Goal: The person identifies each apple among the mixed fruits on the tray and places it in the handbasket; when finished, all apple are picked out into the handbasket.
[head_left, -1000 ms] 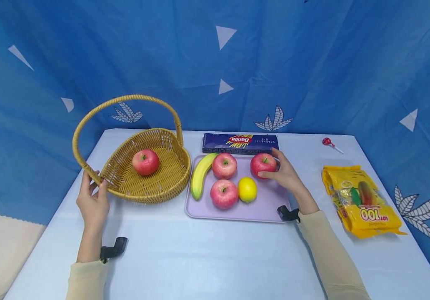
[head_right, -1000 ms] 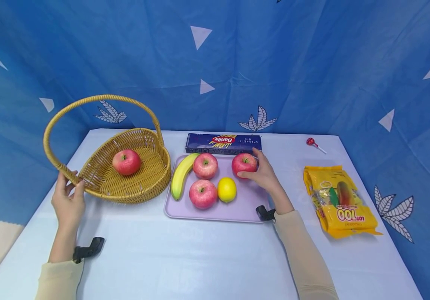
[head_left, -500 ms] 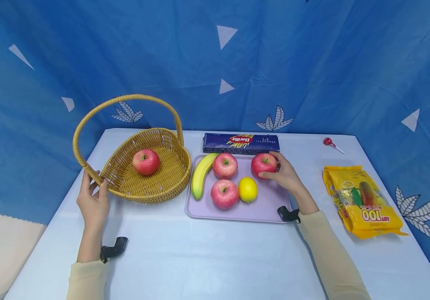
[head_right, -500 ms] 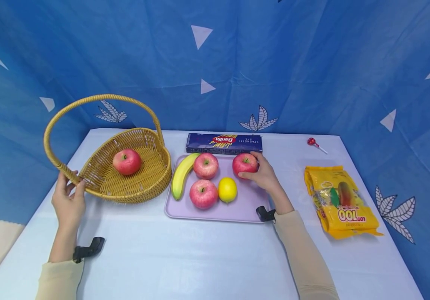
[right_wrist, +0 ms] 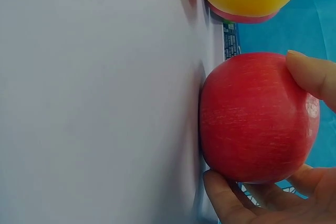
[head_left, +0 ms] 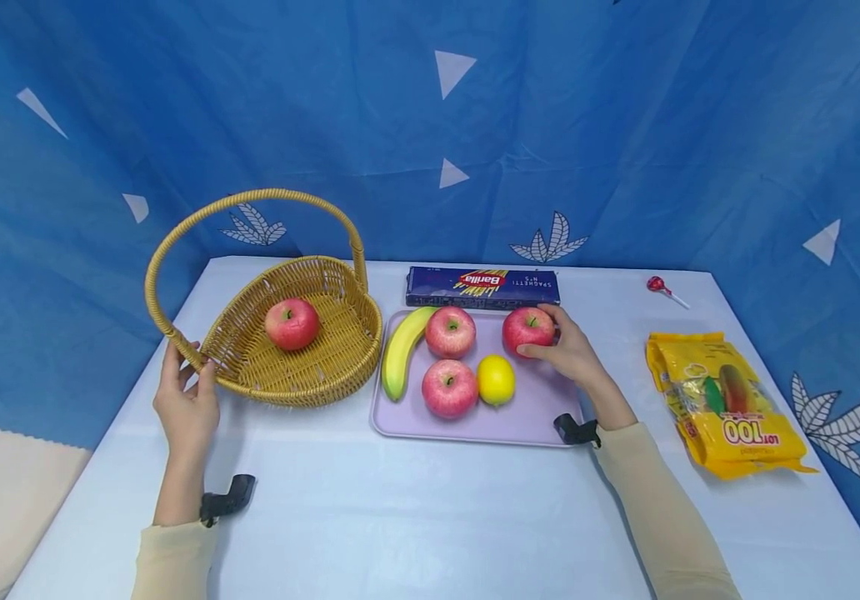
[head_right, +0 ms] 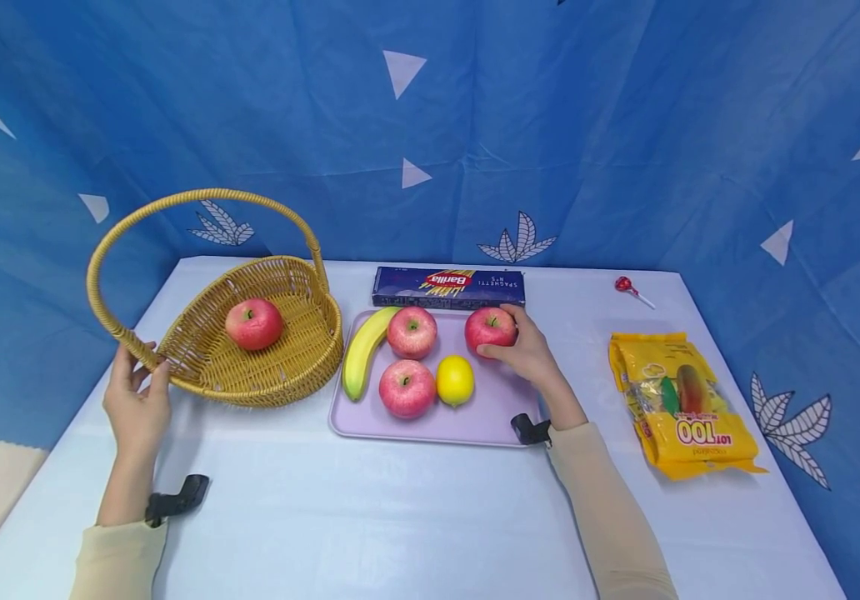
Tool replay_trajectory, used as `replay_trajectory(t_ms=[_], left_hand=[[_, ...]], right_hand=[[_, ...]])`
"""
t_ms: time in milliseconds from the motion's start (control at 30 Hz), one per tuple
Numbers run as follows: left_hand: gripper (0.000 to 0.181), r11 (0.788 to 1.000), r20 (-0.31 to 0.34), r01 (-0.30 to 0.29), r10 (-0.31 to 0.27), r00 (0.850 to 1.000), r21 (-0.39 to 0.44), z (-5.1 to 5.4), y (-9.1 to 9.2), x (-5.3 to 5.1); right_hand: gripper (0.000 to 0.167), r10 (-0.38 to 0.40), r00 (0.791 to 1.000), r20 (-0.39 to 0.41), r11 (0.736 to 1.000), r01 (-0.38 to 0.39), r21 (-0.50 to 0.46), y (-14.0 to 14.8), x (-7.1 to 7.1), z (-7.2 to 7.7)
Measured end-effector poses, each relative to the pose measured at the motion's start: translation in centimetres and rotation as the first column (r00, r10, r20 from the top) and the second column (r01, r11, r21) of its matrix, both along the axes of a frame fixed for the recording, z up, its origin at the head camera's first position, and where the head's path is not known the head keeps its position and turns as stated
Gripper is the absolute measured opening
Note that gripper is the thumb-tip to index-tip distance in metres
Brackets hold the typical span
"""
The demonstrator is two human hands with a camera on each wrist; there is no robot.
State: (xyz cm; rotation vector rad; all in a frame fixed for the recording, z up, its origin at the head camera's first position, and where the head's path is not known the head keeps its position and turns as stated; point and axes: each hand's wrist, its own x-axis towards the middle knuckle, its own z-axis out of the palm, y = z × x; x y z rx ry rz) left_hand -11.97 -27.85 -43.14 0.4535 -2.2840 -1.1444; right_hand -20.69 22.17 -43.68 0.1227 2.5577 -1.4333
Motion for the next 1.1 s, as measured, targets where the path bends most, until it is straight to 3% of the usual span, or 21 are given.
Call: replay_trajectory(t_ms=[567, 1100], left_hand=[[0.060, 1.000, 0.005, 0.002, -0.002, 1.000, -0.011, -0.05, 0.03, -0.01], [0.060, 1.000, -0.009, 0.010, -0.010, 1.000, -0.014, -0.26, -0.07, -0.11]], right_hand=[[0.089, -0.064, 0.998, 0.002, 0.998, 0.064, 0.021, -0.11, 0.14, -0.01], [0.088, -0.099, 0.992, -0.079, 0.995, 0.099, -0.004, -0.08, 0.57, 0.55]])
